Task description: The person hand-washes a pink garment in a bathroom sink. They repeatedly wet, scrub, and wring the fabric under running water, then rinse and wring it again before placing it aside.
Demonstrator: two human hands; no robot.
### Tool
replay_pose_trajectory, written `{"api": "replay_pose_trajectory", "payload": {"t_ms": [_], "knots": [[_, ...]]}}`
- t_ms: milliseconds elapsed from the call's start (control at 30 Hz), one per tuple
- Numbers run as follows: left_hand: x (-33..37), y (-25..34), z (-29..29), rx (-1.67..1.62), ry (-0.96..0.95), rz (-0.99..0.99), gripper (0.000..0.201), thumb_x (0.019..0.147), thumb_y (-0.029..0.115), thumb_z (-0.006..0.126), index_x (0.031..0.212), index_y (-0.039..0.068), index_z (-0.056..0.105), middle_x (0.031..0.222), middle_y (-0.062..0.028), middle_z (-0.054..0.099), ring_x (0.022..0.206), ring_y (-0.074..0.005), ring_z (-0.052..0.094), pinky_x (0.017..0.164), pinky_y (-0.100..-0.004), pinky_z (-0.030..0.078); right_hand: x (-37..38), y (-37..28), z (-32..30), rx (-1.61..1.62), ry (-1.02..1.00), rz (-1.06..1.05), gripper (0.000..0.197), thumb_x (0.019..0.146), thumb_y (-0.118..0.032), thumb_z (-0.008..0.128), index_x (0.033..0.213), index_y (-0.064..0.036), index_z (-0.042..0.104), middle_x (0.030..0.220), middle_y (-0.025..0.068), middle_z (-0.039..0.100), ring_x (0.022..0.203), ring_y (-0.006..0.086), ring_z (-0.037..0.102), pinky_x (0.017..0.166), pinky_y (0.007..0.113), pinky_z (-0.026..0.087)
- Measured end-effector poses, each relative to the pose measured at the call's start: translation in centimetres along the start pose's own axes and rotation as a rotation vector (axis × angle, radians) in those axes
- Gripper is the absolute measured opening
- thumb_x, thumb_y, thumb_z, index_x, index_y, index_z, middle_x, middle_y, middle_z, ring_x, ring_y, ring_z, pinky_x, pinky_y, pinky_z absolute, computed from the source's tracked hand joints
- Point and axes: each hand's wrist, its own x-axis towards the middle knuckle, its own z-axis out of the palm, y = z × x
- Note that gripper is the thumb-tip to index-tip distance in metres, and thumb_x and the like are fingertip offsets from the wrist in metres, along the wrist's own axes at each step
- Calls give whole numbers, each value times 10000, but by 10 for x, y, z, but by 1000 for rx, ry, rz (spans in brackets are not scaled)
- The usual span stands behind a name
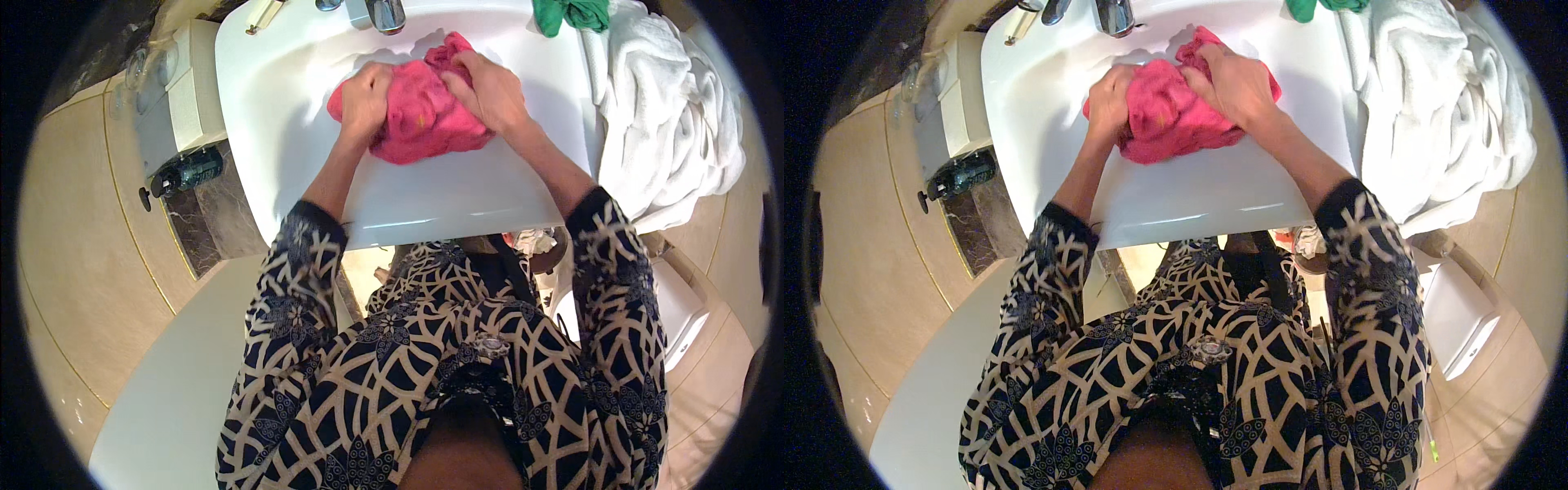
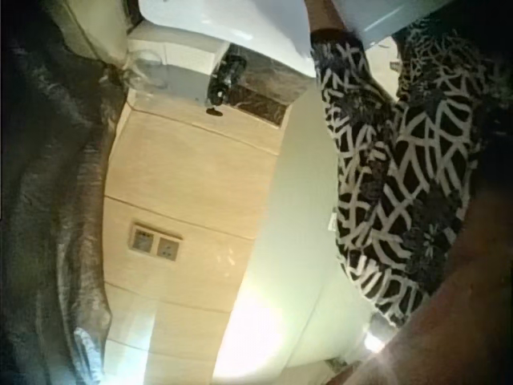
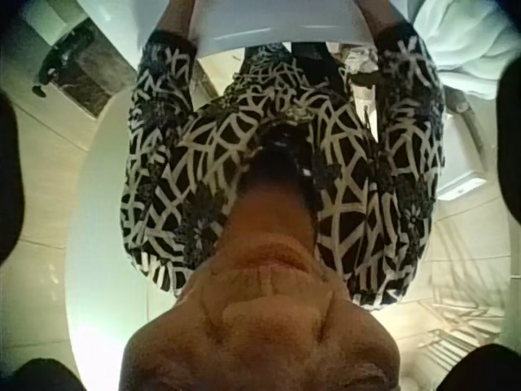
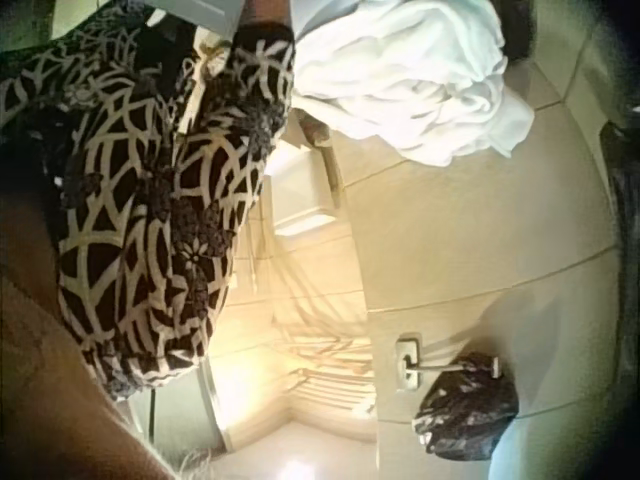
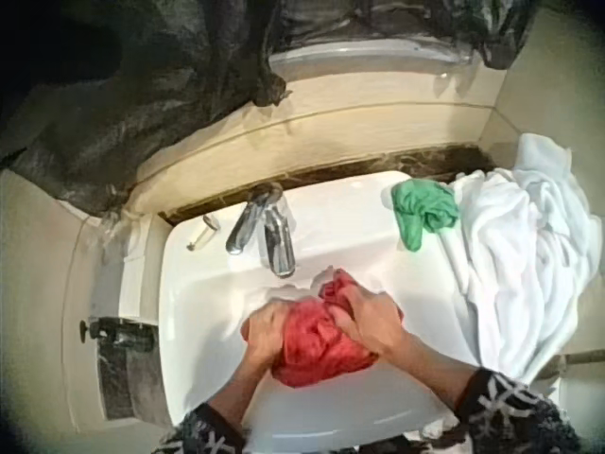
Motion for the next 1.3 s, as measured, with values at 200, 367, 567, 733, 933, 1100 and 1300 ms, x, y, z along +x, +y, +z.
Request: {"api": "replay_pose_trajectory", "payload": {"t_ms": [200, 367, 567, 733, 933, 1100, 1300], "knots": [[-54, 45, -14, 355, -47, 113, 527, 696, 308, 651, 1137, 48, 521, 1222, -202, 421, 1131, -336, 423, 922, -393, 357, -70, 11, -41, -52, -147, 272, 435, 791, -449, 542, 971, -54, 512, 702, 198, 593, 685, 360, 590, 613, 437, 463], [-56, 49, -1, 512, -112, -56, 697, 642, 390, 683, 1231, 103, 445, 1273, -193, 375, 1203, -328, 341, 966, -490, 277, -59, 16, -42, -150, -78, 256, 495, 798, -470, 523, 1098, -78, 480, 865, 206, 590, 765, 371, 589, 654, 438, 477], [-49, 34, 29, 662, -36, 9, 501, 666, 354, 636, 1075, 83, 541, 1106, -131, 478, 1067, -297, 415, 805, -535, 309, -28, 40, -4, -123, -205, 276, 524, 825, -487, 405, 1236, -162, 417, 926, 234, 563, 865, 399, 562, 739, 460, 457], [-13, 5, 43, 676, 16, 214, 321, 714, 300, 546, 935, 68, 570, 872, -102, 525, 865, -293, 496, 720, -439, 344, 17, 59, 13, -14, -272, 354, 483, 803, -469, 413, 1127, -135, 545, 1021, 134, 604, 933, 329, 568, 815, 399, 437], [13, -16, 23, 340, 57, 180, 202, 722, 222, 553, 811, 43, 580, 790, -95, 568, 767, -312, 534, 652, -408, 399, 33, 49, 16, 349, -330, 451, 490, 748, -479, 471, 1091, -147, 586, 1051, 128, 596, 954, 293, 562, 850, 338, 419], [4, -3, -28, -375, -117, -122, 318, 692, 144, 561, 987, 25, 574, 943, -91, 589, 866, -201, 550, 770, -303, 434, 25, 11, 1, 64, -119, -3, 412, 702, -398, 557, 1021, -144, 616, 931, 109, 593, 871, 274, 570, 762, 349, 458], [-4, -14, -57, 109, 158, -95, 431, 739, 329, 577, 1070, 53, 564, 1158, -152, 497, 1053, -267, 472, 886, -364, 383, -14, -54, -9, -127, 49, -442, 337, 618, -210, 637, 945, -127, 627, 847, 89, 531, 783, 247, 554, 668, 342, 477]]}}
